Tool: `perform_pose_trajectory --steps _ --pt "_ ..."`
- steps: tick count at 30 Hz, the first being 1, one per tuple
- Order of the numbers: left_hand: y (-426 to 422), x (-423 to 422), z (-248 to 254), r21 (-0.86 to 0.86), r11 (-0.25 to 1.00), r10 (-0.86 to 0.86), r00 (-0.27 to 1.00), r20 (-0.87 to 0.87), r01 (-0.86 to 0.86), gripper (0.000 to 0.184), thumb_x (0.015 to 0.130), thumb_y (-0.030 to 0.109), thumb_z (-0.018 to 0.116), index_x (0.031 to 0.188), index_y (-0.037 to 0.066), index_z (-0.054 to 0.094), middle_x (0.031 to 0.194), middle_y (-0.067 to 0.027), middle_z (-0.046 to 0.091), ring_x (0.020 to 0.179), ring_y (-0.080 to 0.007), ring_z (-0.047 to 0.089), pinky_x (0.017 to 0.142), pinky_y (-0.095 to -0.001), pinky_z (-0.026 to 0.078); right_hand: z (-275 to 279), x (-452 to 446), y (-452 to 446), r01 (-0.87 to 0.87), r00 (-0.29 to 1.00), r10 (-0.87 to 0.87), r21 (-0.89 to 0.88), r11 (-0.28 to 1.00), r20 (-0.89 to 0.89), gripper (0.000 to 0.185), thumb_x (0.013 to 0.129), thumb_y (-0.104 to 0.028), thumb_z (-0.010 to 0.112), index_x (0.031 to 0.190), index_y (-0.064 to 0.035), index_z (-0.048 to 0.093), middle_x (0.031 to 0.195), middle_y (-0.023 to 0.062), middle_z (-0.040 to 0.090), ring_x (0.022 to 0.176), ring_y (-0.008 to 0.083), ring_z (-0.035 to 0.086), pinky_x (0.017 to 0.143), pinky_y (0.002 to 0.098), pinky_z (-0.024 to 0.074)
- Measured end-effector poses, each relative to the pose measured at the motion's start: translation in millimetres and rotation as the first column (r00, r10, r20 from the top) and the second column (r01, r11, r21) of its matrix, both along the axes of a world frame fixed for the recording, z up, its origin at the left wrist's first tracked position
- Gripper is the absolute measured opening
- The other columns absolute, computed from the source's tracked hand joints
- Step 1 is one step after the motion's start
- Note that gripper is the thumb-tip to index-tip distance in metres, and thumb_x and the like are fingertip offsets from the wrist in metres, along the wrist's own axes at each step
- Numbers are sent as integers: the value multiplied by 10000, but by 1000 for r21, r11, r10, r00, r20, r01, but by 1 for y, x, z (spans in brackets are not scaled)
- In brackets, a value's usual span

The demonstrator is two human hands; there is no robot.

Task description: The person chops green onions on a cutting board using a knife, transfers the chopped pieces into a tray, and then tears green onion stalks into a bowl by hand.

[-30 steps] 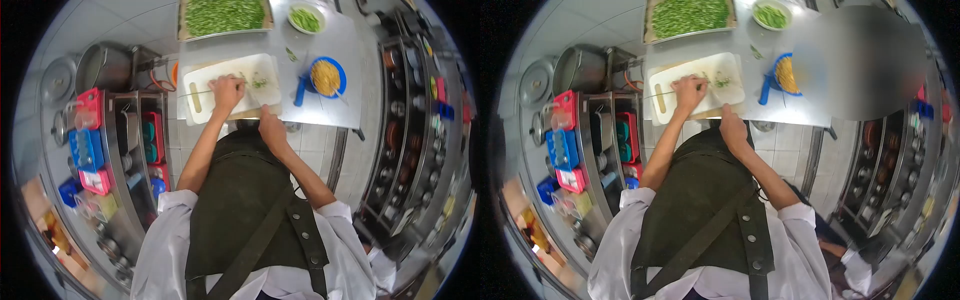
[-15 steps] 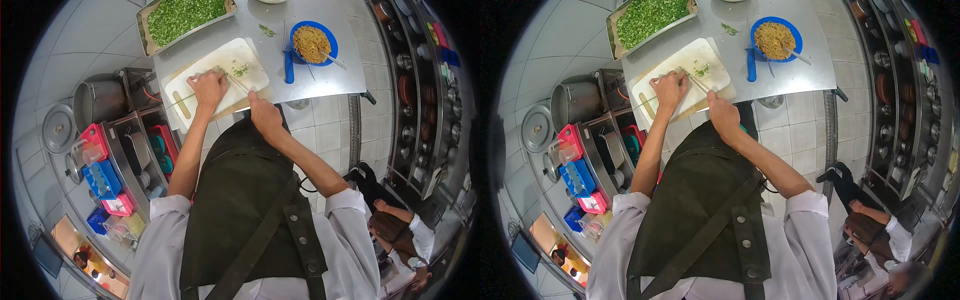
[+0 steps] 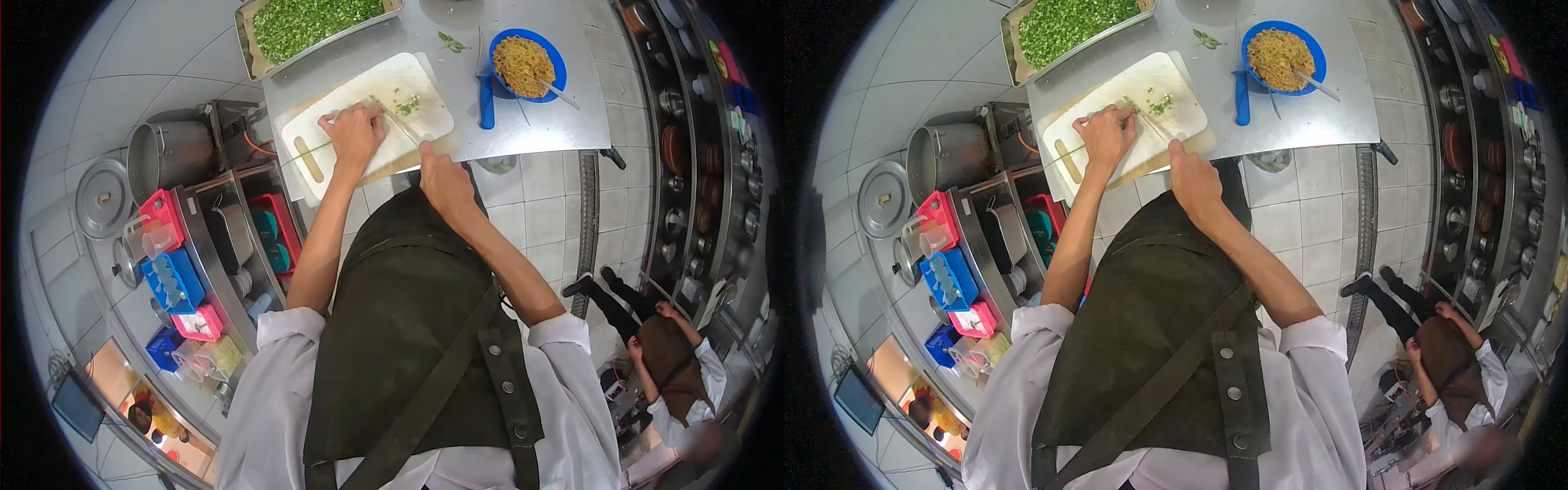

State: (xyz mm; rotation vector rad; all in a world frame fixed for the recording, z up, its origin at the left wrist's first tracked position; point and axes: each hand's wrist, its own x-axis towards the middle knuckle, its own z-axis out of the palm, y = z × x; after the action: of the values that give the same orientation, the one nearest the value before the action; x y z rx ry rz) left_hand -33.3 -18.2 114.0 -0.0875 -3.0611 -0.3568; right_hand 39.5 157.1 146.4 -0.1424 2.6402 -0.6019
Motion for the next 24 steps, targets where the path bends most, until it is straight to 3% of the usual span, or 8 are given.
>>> perform_pose_trajectory --steps 6,14,18,20,24 --pt "-1 0 -5 -28 1000 14 1000 5 -14 136 815 256 647 869 215 765 832 -28 685 782 -252 637 846 -489 324 -3 -1 -2 11 1000 -10 15 1000 -27 156 936 -88 447 1074 -25 481 844 255 678 810 436 687 686 513 564" --pt "-6 0 -15 135 985 106 994 2 -105 114 801 277 688 850 240 785 838 22 711 818 -222 652 811 -434 319 -30 4 -4 28 999 -29 -34 999 -45 211 907 -47 447 1116 -20 467 842 265 672 818 460 673 707 534 551" --pt "-7 4 -22 210 970 128 992 -10 -123 95 783 266 697 802 223 779 838 4 710 813 -237 644 794 -443 313 -32 20 10 20 1000 -20 -26 999 0 227 899 -40 455 1125 -19 459 840 270 670 811 459 672 702 540 548" --pt "-6 5 -25 227 970 121 984 -134 -88 87 784 256 701 801 218 778 808 10 707 795 -228 641 789 -429 309 -32 20 10 32 999 -32 -12 999 -2 246 887 -37 473 1131 -16 451 835 273 668 806 458 672 704 550 544" --pt "-9 7 -24 309 947 126 986 -106 -88 78 785 237 703 798 217 776 805 18 707 790 -219 637 779 -419 305 -31 9 7 7 1000 -7 -22 1000 -15 228 893 -39 472 1118 -13 449 851 277 668 819 460 672 711 550 546"
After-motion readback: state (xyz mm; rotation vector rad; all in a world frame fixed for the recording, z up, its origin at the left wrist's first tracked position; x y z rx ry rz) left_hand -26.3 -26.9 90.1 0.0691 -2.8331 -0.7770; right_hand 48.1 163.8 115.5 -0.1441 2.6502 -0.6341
